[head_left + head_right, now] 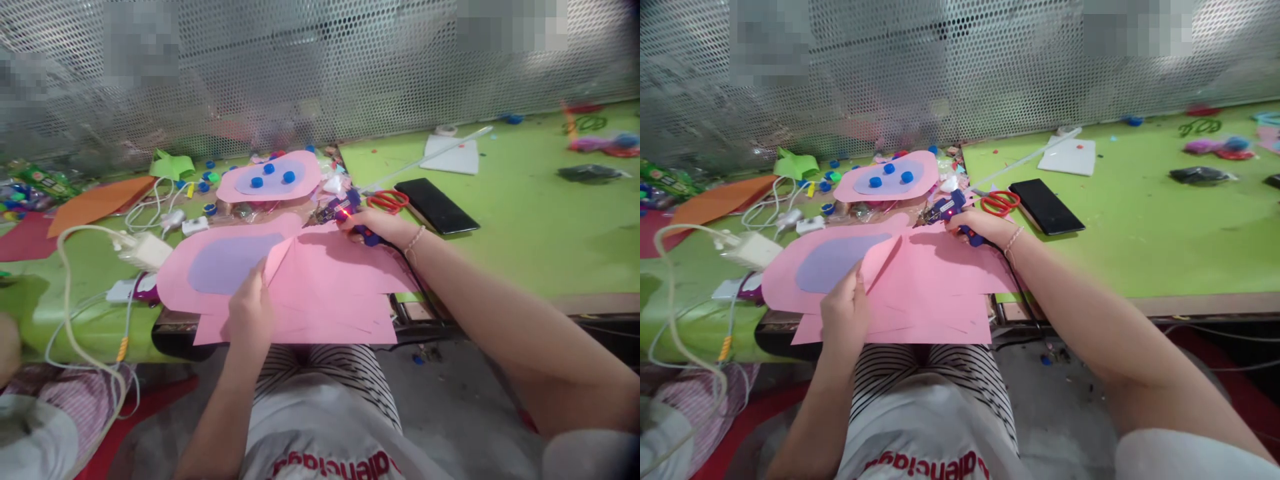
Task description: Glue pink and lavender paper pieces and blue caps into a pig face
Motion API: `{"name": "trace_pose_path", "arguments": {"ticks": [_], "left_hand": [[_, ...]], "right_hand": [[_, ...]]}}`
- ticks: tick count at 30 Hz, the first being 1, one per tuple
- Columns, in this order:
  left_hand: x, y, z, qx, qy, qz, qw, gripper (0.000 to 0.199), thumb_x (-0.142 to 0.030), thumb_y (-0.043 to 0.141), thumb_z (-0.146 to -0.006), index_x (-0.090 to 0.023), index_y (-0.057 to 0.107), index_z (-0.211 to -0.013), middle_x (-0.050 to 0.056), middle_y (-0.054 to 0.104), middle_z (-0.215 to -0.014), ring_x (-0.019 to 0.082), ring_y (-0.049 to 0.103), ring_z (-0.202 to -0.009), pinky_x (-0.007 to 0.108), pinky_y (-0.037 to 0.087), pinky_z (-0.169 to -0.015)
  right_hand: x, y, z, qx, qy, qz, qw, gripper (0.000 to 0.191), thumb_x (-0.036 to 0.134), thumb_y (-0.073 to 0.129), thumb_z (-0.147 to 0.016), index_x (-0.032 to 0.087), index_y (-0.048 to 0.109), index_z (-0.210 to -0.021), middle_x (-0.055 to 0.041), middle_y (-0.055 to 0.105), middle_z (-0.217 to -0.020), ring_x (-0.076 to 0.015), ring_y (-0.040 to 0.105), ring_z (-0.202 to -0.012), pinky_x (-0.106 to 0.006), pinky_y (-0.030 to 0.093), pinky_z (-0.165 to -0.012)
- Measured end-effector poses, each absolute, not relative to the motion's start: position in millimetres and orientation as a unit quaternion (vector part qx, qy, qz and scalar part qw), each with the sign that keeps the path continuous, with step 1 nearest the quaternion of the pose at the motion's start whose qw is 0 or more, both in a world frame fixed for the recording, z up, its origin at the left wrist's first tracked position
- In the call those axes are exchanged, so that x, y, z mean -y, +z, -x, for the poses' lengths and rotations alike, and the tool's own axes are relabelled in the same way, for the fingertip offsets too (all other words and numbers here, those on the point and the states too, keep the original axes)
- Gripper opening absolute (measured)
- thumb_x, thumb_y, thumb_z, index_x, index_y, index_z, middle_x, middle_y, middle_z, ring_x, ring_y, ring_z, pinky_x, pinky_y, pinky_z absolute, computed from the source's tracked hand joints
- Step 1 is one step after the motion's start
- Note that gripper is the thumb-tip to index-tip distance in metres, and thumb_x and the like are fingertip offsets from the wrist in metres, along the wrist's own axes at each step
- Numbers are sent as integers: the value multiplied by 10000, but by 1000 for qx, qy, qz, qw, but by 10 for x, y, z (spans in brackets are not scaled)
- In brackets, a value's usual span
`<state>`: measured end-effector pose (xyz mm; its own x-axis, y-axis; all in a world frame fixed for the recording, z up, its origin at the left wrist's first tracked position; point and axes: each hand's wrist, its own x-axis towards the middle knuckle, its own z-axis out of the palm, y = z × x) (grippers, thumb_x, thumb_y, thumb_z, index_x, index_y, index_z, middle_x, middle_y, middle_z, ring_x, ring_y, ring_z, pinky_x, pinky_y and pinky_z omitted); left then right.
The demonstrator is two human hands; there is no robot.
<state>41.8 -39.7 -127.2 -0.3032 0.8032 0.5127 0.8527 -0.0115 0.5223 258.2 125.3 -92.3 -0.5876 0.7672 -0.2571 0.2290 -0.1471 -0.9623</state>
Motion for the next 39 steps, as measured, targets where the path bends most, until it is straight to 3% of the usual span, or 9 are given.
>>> {"name": "trace_pose_path", "arguments": {"ticks": [4, 8, 16, 24, 39], "left_hand": [[473, -1273, -392, 706, -391, 582, 103, 335, -176, 409, -878, -157, 616, -1142, 108, 684, -1040, 198, 652, -935, 300, 500, -840], [665, -1305, -483, 642, -341, 674, 131, 413, -68, 362, -870, -104, 524, -1249, 139, 625, -1163, 200, 600, -1064, 309, 465, -937], [762, -1354, -556, 610, -310, 708, 178, 523, 34, 331, -828, -101, 425, -1324, 143, 597, -1205, 181, 584, -1092, 298, 472, -952], [565, -1489, -604, 605, -237, 753, 103, 526, 57, 285, -812, -72, 426, -1303, 165, 560, -1249, 223, 524, -1173, 410, 461, -978], [475, -1466, -615, 604, -203, 767, 76, 545, 75, 271, -802, -98, 437, -1291, 140, 540, -1282, 218, 498, -1201, 445, 424, -1010]], "right_hand": [[-1245, -925, -2584, 570, 676, 381, 271, 155, 224, 580, -671, 168, 474, -574, 5, 466, -483, -82, 377, -430, -231, 305, -434], [-1297, -978, -2576, 517, 701, 364, 329, 149, 235, 592, -661, 167, 472, -603, 21, 424, -500, -76, 351, -446, -227, 285, -430], [-1346, -1021, -2585, 540, 683, 367, 326, 187, 278, 620, -657, 167, 475, -615, 16, 446, -516, -71, 359, -441, -228, 285, -423], [-1346, -1018, -2587, 530, 686, 374, 330, 142, 251, 603, -661, 164, 493, -639, 14, 454, -537, -69, 360, -444, -226, 287, -416], [-1377, -1061, -2544, 430, 743, 358, 368, 84, 182, 590, -613, 148, 513, -614, -12, 467, -507, -72, 353, -410, -239, 264, -373]]}}
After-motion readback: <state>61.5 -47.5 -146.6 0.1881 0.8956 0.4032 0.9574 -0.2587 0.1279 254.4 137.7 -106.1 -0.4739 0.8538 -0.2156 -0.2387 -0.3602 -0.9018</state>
